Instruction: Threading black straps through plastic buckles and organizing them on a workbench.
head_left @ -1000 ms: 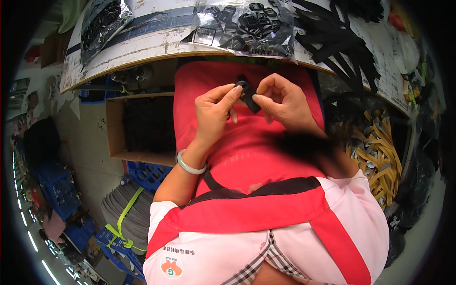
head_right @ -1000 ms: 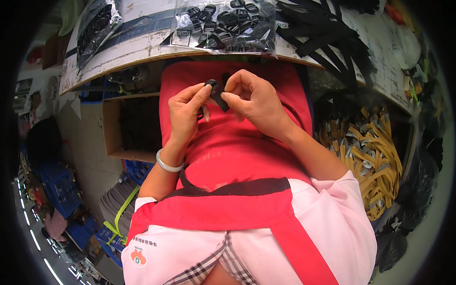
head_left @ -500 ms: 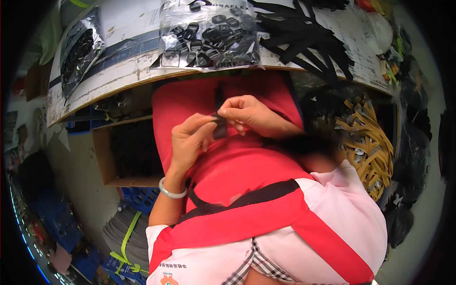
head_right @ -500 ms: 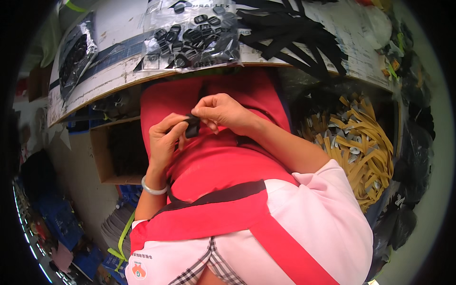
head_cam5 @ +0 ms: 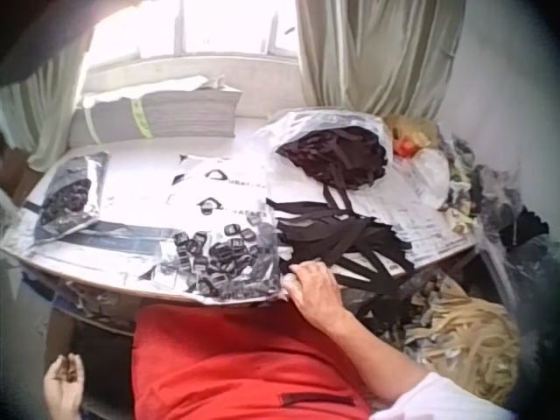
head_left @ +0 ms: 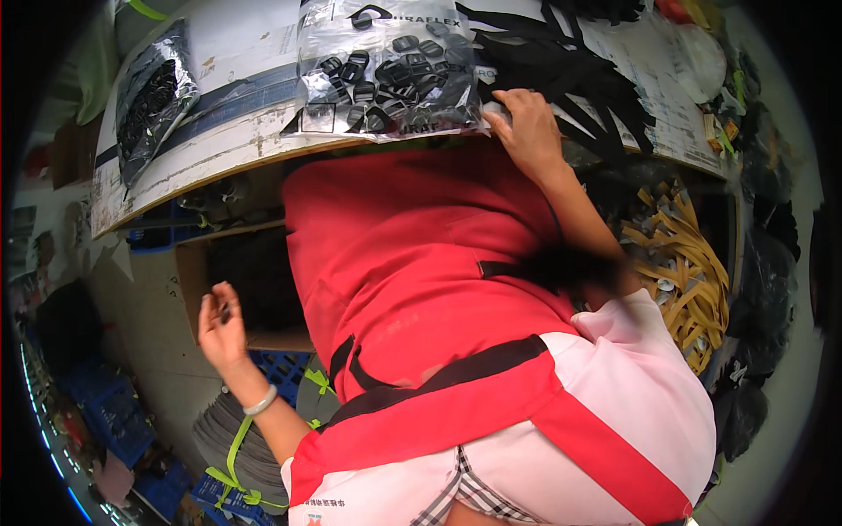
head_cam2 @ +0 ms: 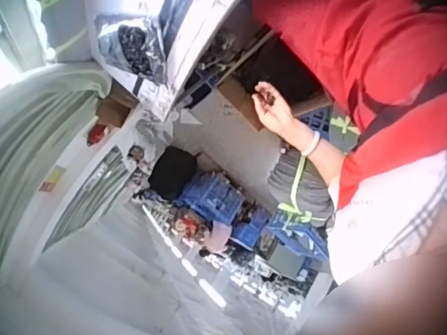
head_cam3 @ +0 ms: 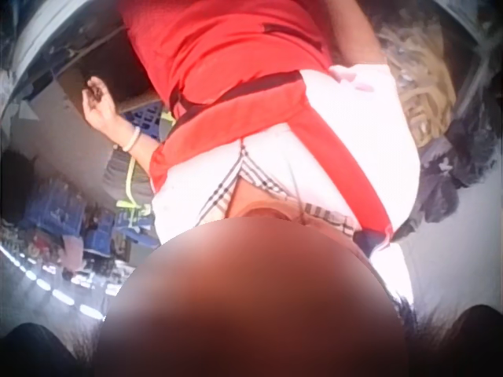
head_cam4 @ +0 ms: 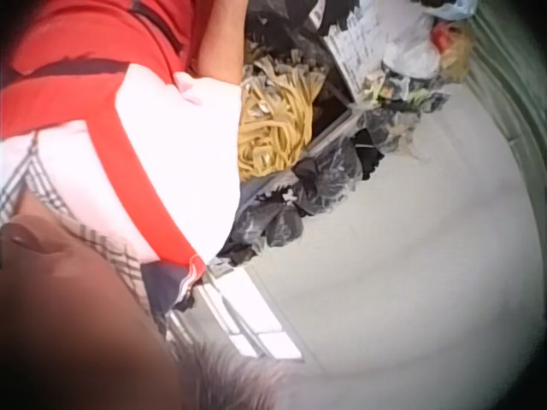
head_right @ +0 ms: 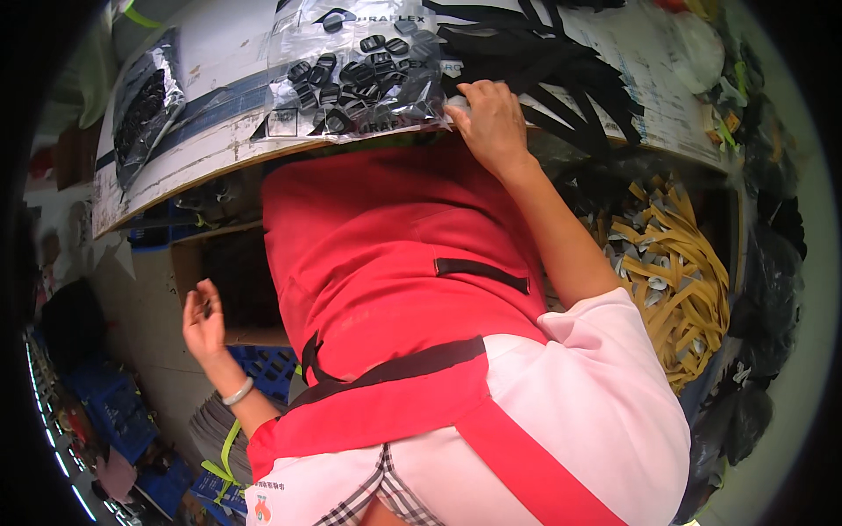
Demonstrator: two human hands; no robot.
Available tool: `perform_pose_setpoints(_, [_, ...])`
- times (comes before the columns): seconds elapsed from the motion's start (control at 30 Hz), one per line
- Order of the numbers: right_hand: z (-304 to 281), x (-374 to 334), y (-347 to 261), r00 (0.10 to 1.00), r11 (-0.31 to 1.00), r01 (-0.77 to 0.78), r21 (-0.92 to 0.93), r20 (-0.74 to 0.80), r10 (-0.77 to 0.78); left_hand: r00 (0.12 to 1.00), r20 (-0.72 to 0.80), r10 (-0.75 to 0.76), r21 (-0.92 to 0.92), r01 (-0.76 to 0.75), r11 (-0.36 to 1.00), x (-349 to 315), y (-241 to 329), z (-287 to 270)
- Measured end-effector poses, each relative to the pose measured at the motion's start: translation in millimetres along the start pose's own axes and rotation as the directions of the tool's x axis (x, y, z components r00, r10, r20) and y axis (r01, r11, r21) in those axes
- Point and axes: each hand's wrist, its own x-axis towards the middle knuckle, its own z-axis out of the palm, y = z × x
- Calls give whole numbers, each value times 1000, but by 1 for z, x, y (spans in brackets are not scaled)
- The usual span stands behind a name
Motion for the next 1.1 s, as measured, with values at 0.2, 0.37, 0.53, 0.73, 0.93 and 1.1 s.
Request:
perform_pose_setpoints(0.2, [-10, -22, -3, 996, 995, 4, 101, 90, -13, 961, 187, -203, 394, 116, 912, -16, -142, 64])
perform_pose_setpoints(0.37, [-7, -30, -1, 1000, 999, 21, 29, 20, -22, 885, 283, -371, 666, 97, 739, -24, -199, 99])
perform_pose_setpoints(0.53, [-10, -31, 5, 998, 998, 60, 25, -28, -60, 855, 354, -379, 785, -52, 618, -28, -227, 114])
perform_pose_setpoints(0.73, [-78, -29, -69, 993, 878, -62, 475, 120, 5, 842, 444, -306, 844, -277, 460, -24, -231, 115])
perform_pose_setpoints(0.93, [-58, -52, -118, 667, 235, -670, 704, 710, -227, 896, 321, -308, 798, -80, 597, -35, -241, 139])
perform_pose_setpoints(1.1, [-41, -52, -120, 654, 192, -711, 676, 737, -172, 814, 340, -471, 781, 35, 624, -36, -233, 132])
